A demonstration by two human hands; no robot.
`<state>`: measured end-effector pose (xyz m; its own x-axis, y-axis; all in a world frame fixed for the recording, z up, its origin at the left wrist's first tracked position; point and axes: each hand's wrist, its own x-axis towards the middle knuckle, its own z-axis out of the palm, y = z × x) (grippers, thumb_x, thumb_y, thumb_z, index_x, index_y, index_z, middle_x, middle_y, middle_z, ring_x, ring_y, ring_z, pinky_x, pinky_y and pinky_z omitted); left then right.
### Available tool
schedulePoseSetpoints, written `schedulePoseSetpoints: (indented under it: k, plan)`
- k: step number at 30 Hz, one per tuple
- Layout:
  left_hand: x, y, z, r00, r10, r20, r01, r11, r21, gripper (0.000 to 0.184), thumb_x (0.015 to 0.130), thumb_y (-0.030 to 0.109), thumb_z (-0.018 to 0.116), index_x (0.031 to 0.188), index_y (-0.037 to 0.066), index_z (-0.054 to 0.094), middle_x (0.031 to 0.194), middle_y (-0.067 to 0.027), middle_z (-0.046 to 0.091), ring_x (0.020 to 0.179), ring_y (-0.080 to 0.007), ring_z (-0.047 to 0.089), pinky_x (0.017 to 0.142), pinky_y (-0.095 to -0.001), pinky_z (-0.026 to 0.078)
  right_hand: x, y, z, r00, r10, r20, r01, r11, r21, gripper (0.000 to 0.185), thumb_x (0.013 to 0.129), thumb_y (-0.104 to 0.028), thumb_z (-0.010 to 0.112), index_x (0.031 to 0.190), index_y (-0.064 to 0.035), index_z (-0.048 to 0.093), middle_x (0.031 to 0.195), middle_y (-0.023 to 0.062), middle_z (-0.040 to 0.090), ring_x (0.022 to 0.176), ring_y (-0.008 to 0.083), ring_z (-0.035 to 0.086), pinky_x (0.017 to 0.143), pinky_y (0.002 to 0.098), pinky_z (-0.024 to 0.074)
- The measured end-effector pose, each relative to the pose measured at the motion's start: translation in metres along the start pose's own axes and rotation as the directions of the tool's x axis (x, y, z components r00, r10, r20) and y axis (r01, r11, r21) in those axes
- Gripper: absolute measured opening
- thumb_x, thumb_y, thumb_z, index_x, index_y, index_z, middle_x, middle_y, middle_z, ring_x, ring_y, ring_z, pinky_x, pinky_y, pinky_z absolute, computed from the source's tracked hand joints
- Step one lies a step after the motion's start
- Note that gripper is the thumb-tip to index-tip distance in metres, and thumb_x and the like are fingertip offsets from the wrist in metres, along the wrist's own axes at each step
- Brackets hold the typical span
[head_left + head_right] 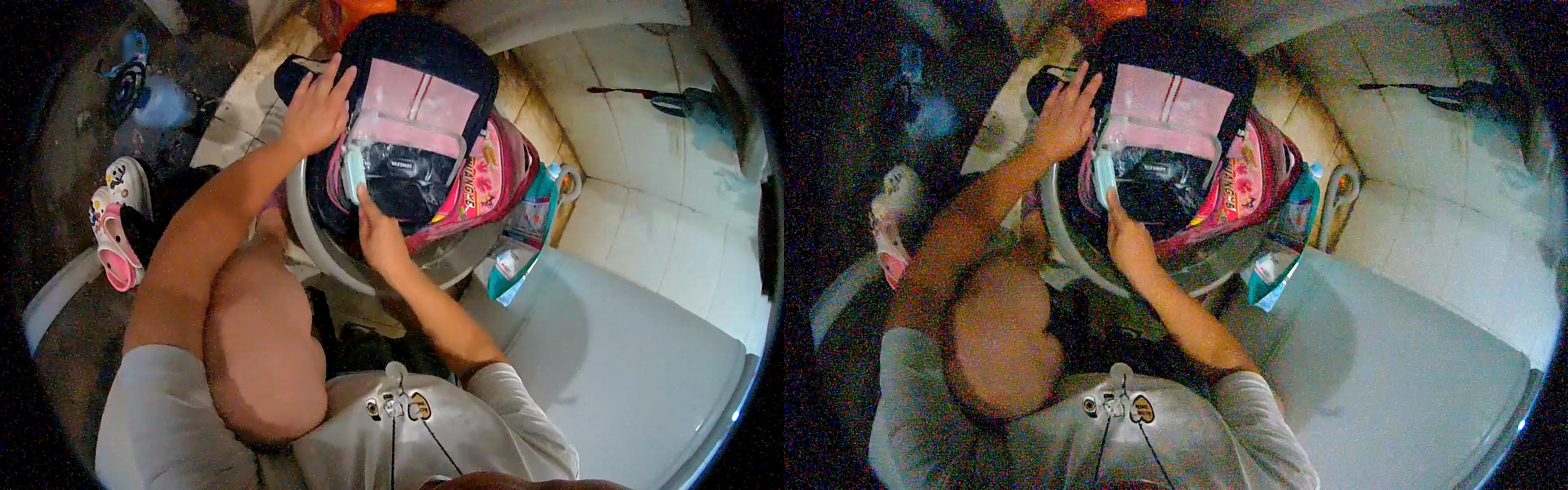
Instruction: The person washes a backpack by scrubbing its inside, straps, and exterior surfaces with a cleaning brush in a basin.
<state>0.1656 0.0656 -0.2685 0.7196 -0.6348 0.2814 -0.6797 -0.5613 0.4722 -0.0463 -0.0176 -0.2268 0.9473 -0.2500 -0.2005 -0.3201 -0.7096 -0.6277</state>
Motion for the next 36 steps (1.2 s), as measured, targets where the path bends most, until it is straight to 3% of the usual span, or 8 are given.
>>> schedulePoseSetpoints:
  k: [12, 16, 22, 24, 26, 29, 32, 36]
  plan:
    - [0.0, -0.004, 0.004, 0.995, 0.034, -0.09, -0.027, 0.997, 0.077, 0.054, 0.08, 0.019, 0.049, 0.131, 0.008, 0.033, 0.138, -0.0202, 0.025, 0.106, -0.0305, 0.049, 0.096, -0.046, 0.032, 0.009, -0.005, -0.002, 0.993, 0.103, 0.057, -0.103, 0.995, -0.009, 0.037, 0.086, -0.005, 0.043, 0.123, -0.0058, 0.045, 0.091, 0.032, 0.051, 0.091, 0.0399, 0.054, 0.071, 0.0354, 0.0464]
    - [-0.002, 0.003, 0.002, 0.99, 0.05, -0.131, -0.037, 0.994, 0.103, 0.053, 0.081, 0.019, 0.048, 0.131, 0.007, 0.033, 0.138, -0.0203, 0.025, 0.106, -0.0305, 0.049, 0.096, -0.046, 0.031, 0.075, -0.019, -0.016, 0.988, 0.123, -0.091, -0.117, 0.991, 0.069, 0.036, 0.086, -0.007, 0.044, 0.121, 0.0, 0.045, 0.084, 0.0321, 0.051, 0.075, 0.0386, 0.059, 0.062, 0.0372, 0.0452]
    - [-0.003, -0.001, 0.002, 0.999, 0.027, -0.023, -0.026, 0.998, 0.066, 0.057, 0.082, 0.019, 0.045, 0.134, 0.006, 0.025, 0.14, -0.0209, 0.02, 0.118, -0.037, 0.038, 0.099, -0.0485, 0.028, 0.024, -0.015, -0.004, 0.993, 0.119, -0.02, -0.117, 0.988, 0.1, 0.036, 0.086, -0.004, 0.044, 0.122, -0.0006, 0.045, 0.097, 0.0303, 0.052, 0.099, 0.0347, 0.053, 0.077, 0.0317, 0.0448]
    - [-0.002, -0.005, 0.007, 0.996, 0.054, -0.077, -0.047, 0.995, 0.084, 0.058, 0.081, 0.019, 0.047, 0.134, 0.007, 0.026, 0.14, -0.0206, 0.02, 0.115, -0.0365, 0.04, 0.099, -0.048, 0.029, 0.015, -0.004, -0.005, 0.988, 0.141, 0.063, -0.144, 0.988, 0.057, 0.035, 0.086, -0.005, 0.044, 0.121, -0.0005, 0.045, 0.092, 0.0302, 0.054, 0.089, 0.0365, 0.058, 0.072, 0.0322, 0.0455]
    - [-0.003, 0.002, 0.003, 0.989, 0.049, -0.142, -0.037, 0.996, 0.087, 0.055, 0.079, 0.018, 0.05, 0.131, 0.008, 0.033, 0.138, -0.0184, 0.026, 0.107, -0.0295, 0.048, 0.097, -0.0444, 0.03, 0.072, -0.02, -0.01, 0.984, 0.116, -0.138, -0.096, 0.985, 0.14, 0.035, 0.087, -0.008, 0.043, 0.122, -0.0017, 0.045, 0.078, 0.0293, 0.054, 0.062, 0.0357, 0.055, 0.06, 0.0349, 0.0444]
    - [0.0, -0.003, -0.002, 0.994, 0.039, -0.1, -0.029, 0.995, 0.1, 0.055, 0.079, 0.018, 0.049, 0.131, 0.008, 0.033, 0.138, -0.0186, 0.026, 0.109, -0.0294, 0.047, 0.097, -0.0442, 0.03, 0.073, -0.03, -0.003, 0.958, 0.256, -0.13, -0.238, 0.961, 0.141, 0.036, 0.087, -0.007, 0.044, 0.123, -0.0027, 0.044, 0.082, 0.0305, 0.054, 0.071, 0.0367, 0.059, 0.065, 0.035, 0.0456]
    - [-0.001, -0.004, 0.001, 0.994, 0.048, -0.098, -0.04, 0.995, 0.089, 0.056, 0.079, 0.018, 0.049, 0.131, 0.008, 0.033, 0.138, -0.0191, 0.025, 0.109, -0.0291, 0.047, 0.097, -0.0446, 0.03, 0.014, -0.008, 0.003, 0.996, 0.084, 0.02, -0.084, 0.996, 0.016, 0.038, 0.086, -0.004, 0.045, 0.124, -0.0036, 0.043, 0.091, 0.0336, 0.049, 0.089, 0.0389, 0.057, 0.072, 0.0338, 0.0461]
    - [-0.002, 0.001, 0.0, 1.0, -0.004, -0.005, 0.004, 1.0, 0.009, 0.059, 0.081, 0.019, 0.048, 0.134, 0.009, 0.026, 0.14, -0.0193, 0.02, 0.117, -0.0353, 0.039, 0.098, -0.0479, 0.028, 0.04, -0.012, -0.004, 0.99, 0.141, 0.025, -0.142, 0.989, 0.047, 0.037, 0.087, -0.006, 0.043, 0.124, -0.003, 0.043, 0.086, 0.0324, 0.051, 0.079, 0.039, 0.059, 0.066, 0.0343, 0.0462]
